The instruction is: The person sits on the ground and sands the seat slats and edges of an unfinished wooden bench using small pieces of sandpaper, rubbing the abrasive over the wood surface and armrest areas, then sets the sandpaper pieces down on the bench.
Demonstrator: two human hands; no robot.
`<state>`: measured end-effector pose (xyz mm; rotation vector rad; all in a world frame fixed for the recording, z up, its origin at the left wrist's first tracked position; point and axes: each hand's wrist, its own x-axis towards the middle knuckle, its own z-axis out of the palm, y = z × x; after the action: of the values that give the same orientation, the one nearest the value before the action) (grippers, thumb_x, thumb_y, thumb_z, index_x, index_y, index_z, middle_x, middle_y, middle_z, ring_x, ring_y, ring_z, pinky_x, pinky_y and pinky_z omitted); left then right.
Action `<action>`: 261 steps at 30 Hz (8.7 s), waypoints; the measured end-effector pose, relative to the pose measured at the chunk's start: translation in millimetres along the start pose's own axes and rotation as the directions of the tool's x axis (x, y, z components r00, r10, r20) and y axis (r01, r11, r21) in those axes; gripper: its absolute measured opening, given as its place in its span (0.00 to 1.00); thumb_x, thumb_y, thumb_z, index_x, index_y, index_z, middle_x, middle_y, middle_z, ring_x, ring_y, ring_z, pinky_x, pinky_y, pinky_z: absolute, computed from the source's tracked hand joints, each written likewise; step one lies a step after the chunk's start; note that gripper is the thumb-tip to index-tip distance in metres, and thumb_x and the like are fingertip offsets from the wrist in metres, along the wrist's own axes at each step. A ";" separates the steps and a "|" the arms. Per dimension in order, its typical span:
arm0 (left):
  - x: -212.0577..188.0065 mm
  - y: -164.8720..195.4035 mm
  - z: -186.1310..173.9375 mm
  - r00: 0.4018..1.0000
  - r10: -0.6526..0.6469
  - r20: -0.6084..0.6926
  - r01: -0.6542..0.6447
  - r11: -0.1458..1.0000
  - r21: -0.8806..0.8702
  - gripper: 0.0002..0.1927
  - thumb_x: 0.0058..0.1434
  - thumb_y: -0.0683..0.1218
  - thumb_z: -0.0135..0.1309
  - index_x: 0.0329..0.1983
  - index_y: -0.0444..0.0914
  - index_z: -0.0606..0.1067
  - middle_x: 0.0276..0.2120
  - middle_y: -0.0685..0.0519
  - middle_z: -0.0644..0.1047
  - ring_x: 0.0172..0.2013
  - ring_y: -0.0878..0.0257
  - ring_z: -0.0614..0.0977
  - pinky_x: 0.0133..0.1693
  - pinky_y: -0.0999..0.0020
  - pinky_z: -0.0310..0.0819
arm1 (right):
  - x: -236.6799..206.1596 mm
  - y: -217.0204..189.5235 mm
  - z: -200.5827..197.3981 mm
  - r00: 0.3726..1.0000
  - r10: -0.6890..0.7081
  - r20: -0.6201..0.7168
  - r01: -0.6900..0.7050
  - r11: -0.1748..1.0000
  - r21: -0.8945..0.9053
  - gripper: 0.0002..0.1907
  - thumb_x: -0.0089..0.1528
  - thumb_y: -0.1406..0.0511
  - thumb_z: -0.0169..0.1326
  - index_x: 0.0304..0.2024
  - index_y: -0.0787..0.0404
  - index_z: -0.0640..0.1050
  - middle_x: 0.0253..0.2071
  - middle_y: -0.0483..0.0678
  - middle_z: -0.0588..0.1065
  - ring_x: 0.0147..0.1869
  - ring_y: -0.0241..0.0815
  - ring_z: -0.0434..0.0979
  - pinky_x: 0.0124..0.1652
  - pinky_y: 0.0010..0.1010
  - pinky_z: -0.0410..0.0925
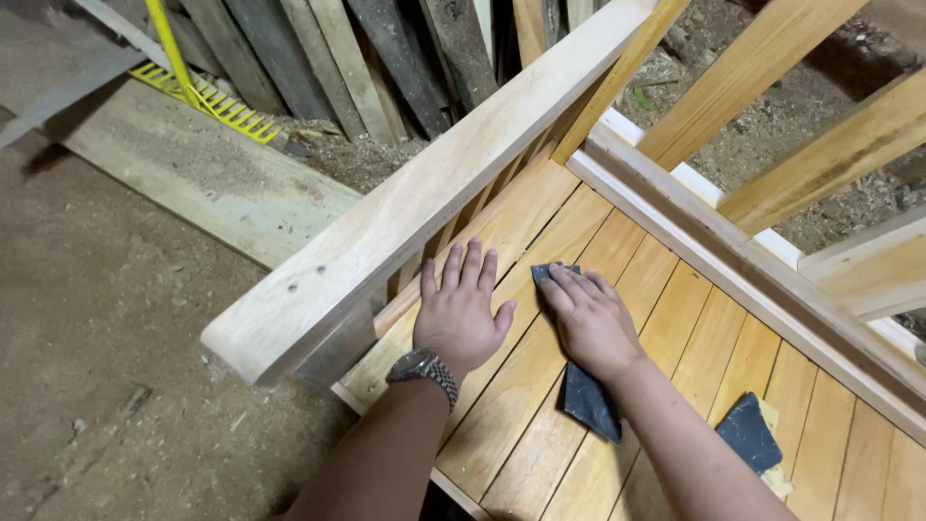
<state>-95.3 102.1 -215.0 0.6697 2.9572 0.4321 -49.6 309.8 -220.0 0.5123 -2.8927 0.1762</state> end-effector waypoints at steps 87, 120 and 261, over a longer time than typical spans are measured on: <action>0.2 0.9 -11.5 0.999 -0.019 0.041 0.018 1.000 0.021 0.39 0.64 0.63 0.42 0.73 0.40 0.57 0.74 0.46 0.55 0.72 0.51 0.54 0.68 0.41 0.40 | 13.7 8.2 36.7 0.922 0.385 0.041 -0.385 0.923 0.002 0.18 0.67 0.62 0.48 0.57 0.58 0.78 0.64 0.50 0.74 0.70 0.46 0.71 0.65 0.47 0.62; -2.7 0.5 -7.7 1.000 -0.018 0.022 0.017 1.000 0.024 0.39 0.64 0.63 0.43 0.73 0.39 0.57 0.74 0.46 0.55 0.72 0.50 0.54 0.68 0.41 0.40 | 71.1 41.3 49.6 0.932 0.353 -0.075 -0.353 0.935 0.018 0.17 0.64 0.67 0.49 0.55 0.57 0.79 0.61 0.52 0.76 0.66 0.50 0.73 0.60 0.58 0.59; -71.4 -9.1 -35.7 0.987 -0.142 0.074 0.141 0.990 0.018 0.47 0.60 0.66 0.45 0.75 0.37 0.51 0.74 0.37 0.47 0.73 0.46 0.48 0.66 0.41 0.40 | 35.5 -59.9 18.1 0.991 0.075 0.114 -0.084 0.993 0.076 0.27 0.56 0.69 0.50 0.60 0.54 0.77 0.64 0.46 0.73 0.67 0.48 0.69 0.64 0.59 0.52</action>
<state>-39.6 54.3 -182.4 0.4625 2.9141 0.3679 -64.3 239.6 -225.0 0.4329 -3.0276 0.2871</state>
